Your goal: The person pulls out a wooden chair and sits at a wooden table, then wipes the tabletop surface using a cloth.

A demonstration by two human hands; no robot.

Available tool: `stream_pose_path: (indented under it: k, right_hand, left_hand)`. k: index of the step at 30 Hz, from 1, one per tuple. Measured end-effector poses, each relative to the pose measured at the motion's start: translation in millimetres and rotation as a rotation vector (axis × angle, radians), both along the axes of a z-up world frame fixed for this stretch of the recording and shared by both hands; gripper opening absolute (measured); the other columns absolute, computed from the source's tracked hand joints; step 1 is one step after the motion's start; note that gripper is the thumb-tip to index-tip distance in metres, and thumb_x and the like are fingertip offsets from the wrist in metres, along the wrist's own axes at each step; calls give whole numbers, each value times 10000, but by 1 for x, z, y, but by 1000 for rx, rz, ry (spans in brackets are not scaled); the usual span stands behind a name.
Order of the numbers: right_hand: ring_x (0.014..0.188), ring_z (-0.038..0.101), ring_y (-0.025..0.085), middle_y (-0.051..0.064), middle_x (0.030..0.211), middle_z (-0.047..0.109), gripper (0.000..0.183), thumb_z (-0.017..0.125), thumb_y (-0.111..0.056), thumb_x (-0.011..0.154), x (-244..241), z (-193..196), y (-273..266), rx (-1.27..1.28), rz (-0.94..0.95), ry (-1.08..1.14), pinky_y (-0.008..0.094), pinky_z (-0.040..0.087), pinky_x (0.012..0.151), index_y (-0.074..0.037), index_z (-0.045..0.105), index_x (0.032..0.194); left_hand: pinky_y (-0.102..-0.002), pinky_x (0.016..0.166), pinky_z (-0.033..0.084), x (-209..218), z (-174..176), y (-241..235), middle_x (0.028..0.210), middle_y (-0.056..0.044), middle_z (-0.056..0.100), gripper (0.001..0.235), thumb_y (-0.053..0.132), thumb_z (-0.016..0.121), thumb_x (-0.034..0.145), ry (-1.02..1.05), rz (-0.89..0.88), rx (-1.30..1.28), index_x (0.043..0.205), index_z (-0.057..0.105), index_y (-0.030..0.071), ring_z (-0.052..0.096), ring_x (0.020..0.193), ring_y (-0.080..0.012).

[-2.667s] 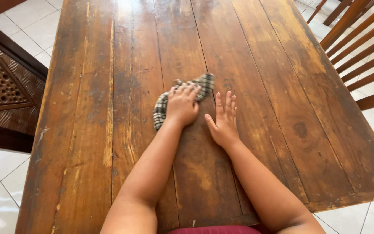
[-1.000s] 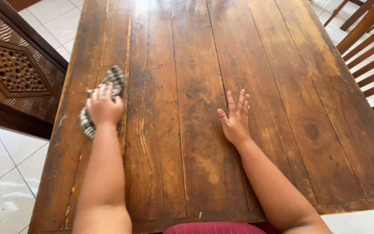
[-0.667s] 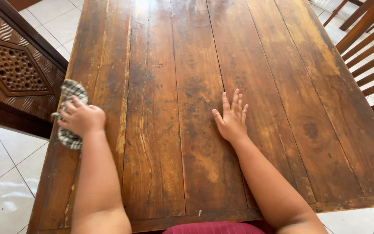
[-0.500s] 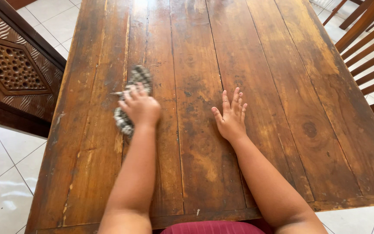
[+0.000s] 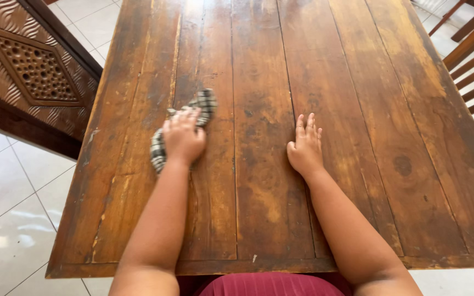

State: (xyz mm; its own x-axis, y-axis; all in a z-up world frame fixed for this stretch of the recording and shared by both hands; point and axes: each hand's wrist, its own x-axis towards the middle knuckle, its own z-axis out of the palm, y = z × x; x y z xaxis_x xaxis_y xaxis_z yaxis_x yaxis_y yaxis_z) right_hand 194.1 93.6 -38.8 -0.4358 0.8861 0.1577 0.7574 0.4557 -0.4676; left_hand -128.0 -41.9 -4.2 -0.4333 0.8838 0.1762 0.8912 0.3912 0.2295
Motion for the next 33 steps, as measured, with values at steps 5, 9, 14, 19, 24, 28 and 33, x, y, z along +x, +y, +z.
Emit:
stream_pose_path:
  k: [5, 9, 14, 19, 24, 28, 33]
  right_hand:
    - [1570, 164, 390, 273, 1671, 198, 823, 525, -165, 858, -1, -8, 6, 62, -13, -42, 524, 76, 1268, 1, 245, 1614]
    - [1564, 183, 390, 282, 1665, 234, 815, 514, -167, 861, -3, -12, 10, 69, -10, -45, 529, 80, 1271, 0, 259, 1617]
    - [1563, 183, 381, 281, 1664, 241, 809, 500, -150, 858, -4, -11, 12, 61, -31, -23, 529, 83, 1258, 16, 258, 1612]
    - [1566, 205, 380, 291, 1666, 251, 842, 516, -134, 860, 3, -6, 9, 54, -12, 44, 508, 108, 1269, 10, 189, 1623]
    - [1549, 273, 422, 318, 1631, 303, 925, 526, -94, 871, 9, -3, 6, 38, -8, 118, 515, 127, 1297, -46, 66, 1672]
    - [1525, 264, 473, 334, 1639, 298, 940, 496, -62, 878, 12, 0, 5, 8, 6, 145, 505, 128, 1288, -123, 37, 1696]
    - [1543, 254, 447, 342, 1625, 299, 947, 489, -56, 845, 11, 2, 5, 11, 37, 143, 513, 103, 1280, -122, 50, 1681]
  left_hand:
    - [-575, 1202, 216, -120, -7, -104, 1570, -81, 488, 581, 292, 503, 941, 6, 380, 93, 1512, 530, 189, 387, 1466, -270]
    - [-628, 1173, 226, -134, -11, -137, 1562, -133, 477, 589, 317, 537, 931, 79, 660, 132, 1495, 541, 146, 396, 1434, -374]
    - [-665, 1157, 206, -73, -15, -80, 1593, -171, 405, 649, 269, 512, 936, 133, 685, 38, 1551, 400, 96, 356, 1435, -394]
    - [-589, 1181, 169, 94, -9, 11, 1580, -155, 404, 673, 205, 485, 845, 99, 55, 204, 1507, 445, 89, 321, 1457, -352]
    - [-500, 1235, 225, 162, 13, -7, 1532, -47, 526, 586, 246, 622, 841, -164, -536, 180, 1426, 588, 260, 424, 1462, -265]
    - [-462, 1229, 269, 92, 14, -43, 1468, -19, 602, 542, 228, 667, 797, -223, -534, 165, 1336, 683, 282, 462, 1432, -247]
    - [-409, 1168, 407, -61, 11, -143, 1393, -59, 678, 428, 228, 620, 835, -30, -6, 294, 1239, 761, 243, 611, 1323, -214]
